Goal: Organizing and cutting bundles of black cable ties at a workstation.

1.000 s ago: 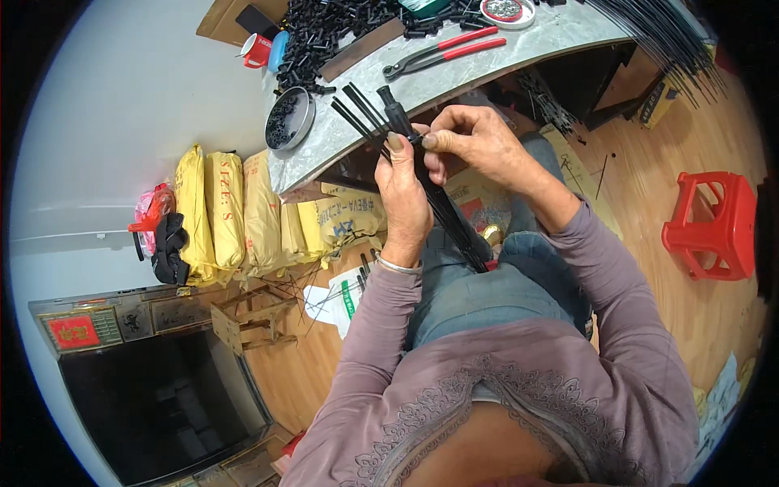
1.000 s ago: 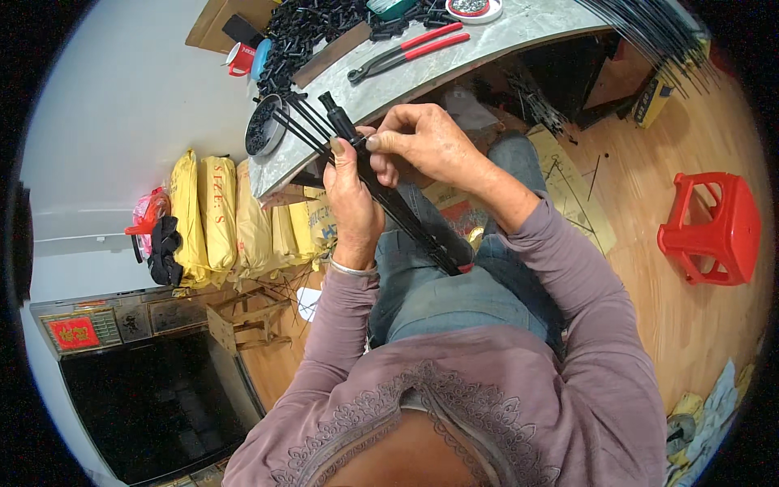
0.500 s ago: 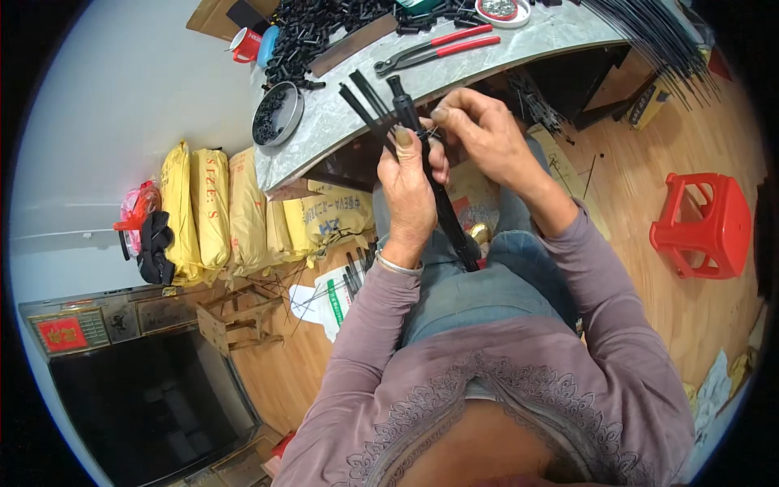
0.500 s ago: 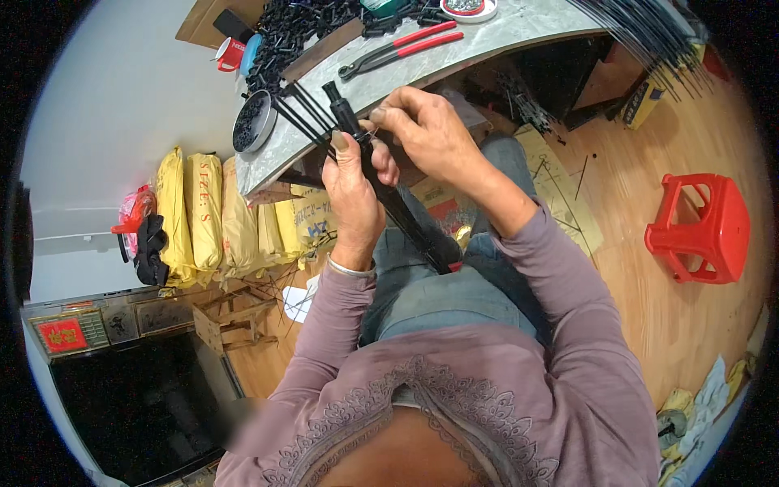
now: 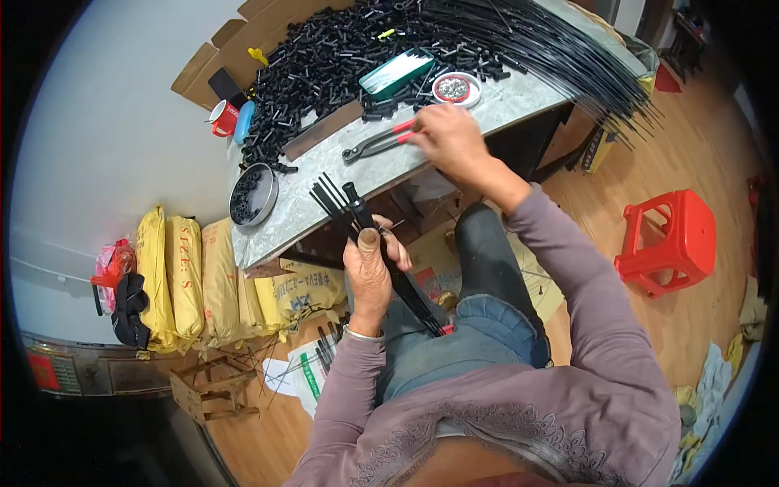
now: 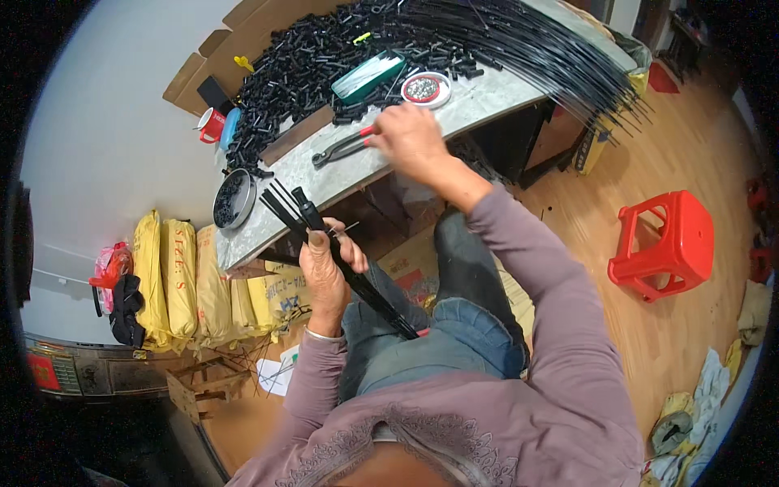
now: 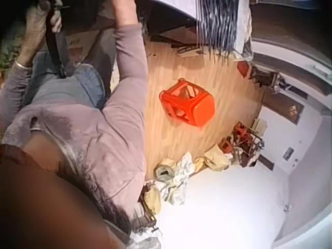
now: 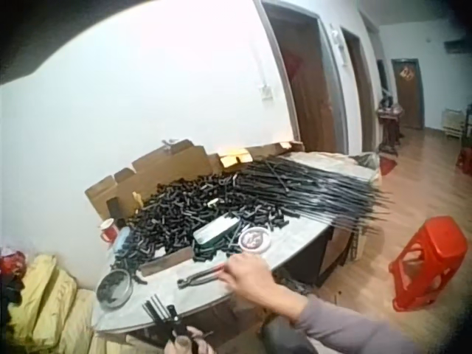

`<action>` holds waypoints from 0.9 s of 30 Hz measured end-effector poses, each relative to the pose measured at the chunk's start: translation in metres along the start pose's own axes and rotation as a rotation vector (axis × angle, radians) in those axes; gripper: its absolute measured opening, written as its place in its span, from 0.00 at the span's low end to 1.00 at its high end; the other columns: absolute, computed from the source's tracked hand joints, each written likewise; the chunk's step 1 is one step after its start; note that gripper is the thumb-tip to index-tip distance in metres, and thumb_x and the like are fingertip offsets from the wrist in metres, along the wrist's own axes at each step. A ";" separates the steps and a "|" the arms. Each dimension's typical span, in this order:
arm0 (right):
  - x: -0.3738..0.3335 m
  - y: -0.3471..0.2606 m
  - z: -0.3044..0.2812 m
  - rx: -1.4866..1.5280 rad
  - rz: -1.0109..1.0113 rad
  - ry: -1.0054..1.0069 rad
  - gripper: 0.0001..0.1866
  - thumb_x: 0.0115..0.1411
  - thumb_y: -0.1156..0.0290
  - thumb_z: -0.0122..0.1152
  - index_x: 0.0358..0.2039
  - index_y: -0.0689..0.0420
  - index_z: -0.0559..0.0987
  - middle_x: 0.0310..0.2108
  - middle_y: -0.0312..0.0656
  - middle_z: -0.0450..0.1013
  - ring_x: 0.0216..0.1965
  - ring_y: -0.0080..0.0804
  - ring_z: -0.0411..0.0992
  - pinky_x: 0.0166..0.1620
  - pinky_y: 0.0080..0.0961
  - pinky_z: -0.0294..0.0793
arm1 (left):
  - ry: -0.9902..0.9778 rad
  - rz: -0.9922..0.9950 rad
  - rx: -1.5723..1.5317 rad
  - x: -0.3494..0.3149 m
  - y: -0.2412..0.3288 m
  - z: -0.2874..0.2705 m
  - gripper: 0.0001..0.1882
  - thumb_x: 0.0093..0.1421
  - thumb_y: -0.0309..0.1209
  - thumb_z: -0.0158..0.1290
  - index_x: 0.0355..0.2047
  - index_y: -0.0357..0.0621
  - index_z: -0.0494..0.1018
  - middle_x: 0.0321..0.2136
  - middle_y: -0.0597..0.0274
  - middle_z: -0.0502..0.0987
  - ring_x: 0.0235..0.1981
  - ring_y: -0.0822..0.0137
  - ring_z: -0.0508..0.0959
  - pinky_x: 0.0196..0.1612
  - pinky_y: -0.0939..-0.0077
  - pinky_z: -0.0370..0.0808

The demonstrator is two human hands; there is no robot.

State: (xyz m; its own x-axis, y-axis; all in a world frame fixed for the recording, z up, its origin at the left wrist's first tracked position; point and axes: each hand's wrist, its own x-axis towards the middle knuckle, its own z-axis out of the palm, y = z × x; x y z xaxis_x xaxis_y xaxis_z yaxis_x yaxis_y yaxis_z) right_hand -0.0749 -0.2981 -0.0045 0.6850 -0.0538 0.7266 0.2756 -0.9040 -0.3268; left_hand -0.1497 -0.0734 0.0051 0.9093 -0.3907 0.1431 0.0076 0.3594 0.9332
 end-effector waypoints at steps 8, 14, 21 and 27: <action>0.019 0.009 0.045 -0.161 -0.376 -0.266 0.17 0.47 0.57 0.66 0.28 0.58 0.74 0.32 0.43 0.69 0.39 0.40 0.66 0.41 0.35 0.62 | 0.239 -0.018 0.043 -0.013 0.006 -0.020 0.27 0.65 0.58 0.39 0.37 0.44 0.64 0.13 0.71 0.55 0.11 0.77 0.57 0.14 0.82 0.56; 0.024 0.001 0.043 0.158 -0.061 -0.178 0.12 0.58 0.62 0.57 0.27 0.58 0.71 0.27 0.44 0.70 0.27 0.37 0.71 0.31 0.32 0.70 | 0.254 -0.008 -0.043 -0.013 0.007 -0.028 0.25 0.66 0.54 0.40 0.35 0.42 0.64 0.15 0.70 0.57 0.12 0.78 0.57 0.15 0.82 0.56; -0.041 -0.088 -0.076 1.487 0.695 -0.868 0.10 0.63 0.67 0.54 0.34 0.60 0.65 0.23 0.46 0.71 0.15 0.28 0.71 0.19 0.24 0.74 | 0.265 -0.012 -0.048 -0.018 0.012 -0.036 0.27 0.67 0.56 0.36 0.36 0.41 0.64 0.15 0.69 0.58 0.12 0.77 0.58 0.15 0.83 0.56; -0.088 -0.110 -0.109 1.831 1.135 -1.183 0.14 0.60 0.69 0.57 0.36 0.58 0.60 0.34 0.63 0.73 0.24 0.48 0.77 0.26 0.43 0.81 | 0.311 -0.027 0.117 -0.014 0.011 -0.014 0.32 0.65 0.61 0.34 0.33 0.41 0.68 0.14 0.71 0.62 0.11 0.79 0.59 0.13 0.84 0.56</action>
State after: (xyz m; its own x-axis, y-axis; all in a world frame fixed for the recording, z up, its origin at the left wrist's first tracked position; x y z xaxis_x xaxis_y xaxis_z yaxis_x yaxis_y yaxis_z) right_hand -0.2391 -0.2406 0.0335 0.6657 0.6885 -0.2878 -0.6850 0.4109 -0.6016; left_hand -0.1563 -0.0517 0.0089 0.9930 -0.1150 0.0276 0.0015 0.2454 0.9694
